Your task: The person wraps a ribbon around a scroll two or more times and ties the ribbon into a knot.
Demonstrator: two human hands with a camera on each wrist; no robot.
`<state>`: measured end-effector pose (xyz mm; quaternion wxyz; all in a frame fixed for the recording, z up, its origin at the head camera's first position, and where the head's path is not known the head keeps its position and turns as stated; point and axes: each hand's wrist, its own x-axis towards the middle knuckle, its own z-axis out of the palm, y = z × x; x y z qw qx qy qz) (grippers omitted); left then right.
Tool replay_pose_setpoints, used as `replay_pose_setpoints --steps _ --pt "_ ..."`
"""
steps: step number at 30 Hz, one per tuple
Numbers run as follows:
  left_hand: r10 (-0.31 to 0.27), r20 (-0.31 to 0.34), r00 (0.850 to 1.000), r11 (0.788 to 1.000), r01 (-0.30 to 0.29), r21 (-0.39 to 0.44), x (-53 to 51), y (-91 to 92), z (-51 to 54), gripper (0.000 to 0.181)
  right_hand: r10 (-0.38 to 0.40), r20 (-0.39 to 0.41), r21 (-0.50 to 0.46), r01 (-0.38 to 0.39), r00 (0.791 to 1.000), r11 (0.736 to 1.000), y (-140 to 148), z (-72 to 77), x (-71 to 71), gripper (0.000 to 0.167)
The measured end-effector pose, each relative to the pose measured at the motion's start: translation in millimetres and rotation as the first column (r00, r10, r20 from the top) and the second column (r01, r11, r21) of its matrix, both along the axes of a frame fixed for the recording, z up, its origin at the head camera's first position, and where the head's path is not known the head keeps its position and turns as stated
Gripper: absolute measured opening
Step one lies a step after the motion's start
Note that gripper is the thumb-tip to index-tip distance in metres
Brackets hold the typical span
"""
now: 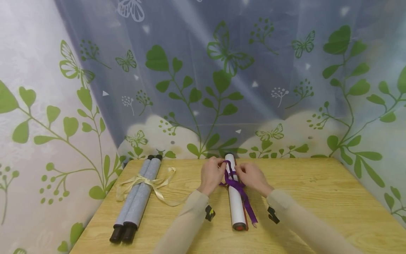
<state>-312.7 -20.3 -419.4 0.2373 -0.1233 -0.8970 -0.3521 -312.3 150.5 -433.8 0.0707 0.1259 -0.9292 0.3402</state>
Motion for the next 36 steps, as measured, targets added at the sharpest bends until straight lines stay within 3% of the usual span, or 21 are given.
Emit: replay_pose_setpoints --steps 4,7,10,13,16,19,22,28,32,36 --pt "0.005 0.007 1.000 1.000 -0.005 0.006 0.4 -0.5 -0.1 0.015 -0.015 0.034 0.156 0.009 0.999 0.988 -0.5 -16.3 9.6 0.038" --pt "0.007 0.002 1.000 1.000 -0.007 0.004 -0.3 -0.9 -0.3 0.015 0.056 0.035 0.144 -0.061 0.998 0.988 -0.5 -20.1 11.8 0.029" --pt "0.021 -0.001 1.000 1.000 -0.021 -0.001 -2.0 -1.3 0.0 0.014 0.187 0.014 0.088 -0.187 0.982 0.978 0.6 -16.7 9.5 0.014" --pt "0.034 -0.001 0.999 0.999 -0.034 -0.007 -3.4 -1.4 1.1 0.014 0.346 0.017 0.042 -0.347 0.938 0.937 4.6 -9.3 5.6 0.014" --pt "0.033 -0.001 0.999 0.999 -0.033 -0.009 -3.9 -1.1 1.9 0.014 0.465 0.100 -0.054 -0.462 0.880 0.885 11.3 -1.3 3.2 0.022" --pt "0.025 0.003 1.000 1.000 -0.025 -0.011 -3.7 -0.6 1.7 0.014 0.523 0.192 -0.143 -0.504 0.830 0.852 21.7 4.7 1.3 0.027" --pt "0.019 0.007 1.000 1.000 -0.018 -0.013 -3.1 -0.4 1.0 0.014 0.536 0.256 -0.161 -0.511 0.804 0.844 33.9 8.9 -1.0 0.027" --pt "0.027 0.006 1.000 1.000 -0.027 -0.004 -2.4 -1.2 1.6 0.015 0.498 0.319 0.007 -0.527 0.807 0.850 54.8 11.9 -2.9 0.022" --pt "0.030 0.006 1.000 1.000 -0.030 -0.005 -2.1 -1.5 1.9 0.014 0.452 0.343 0.171 -0.528 0.824 0.832 62.1 9.5 -1.7 0.015" --pt "0.027 0.013 1.000 1.000 -0.027 -0.002 -1.1 -1.0 1.2 0.014 0.385 0.351 0.243 -0.481 0.853 0.843 62.8 10.6 1.4 0.009"
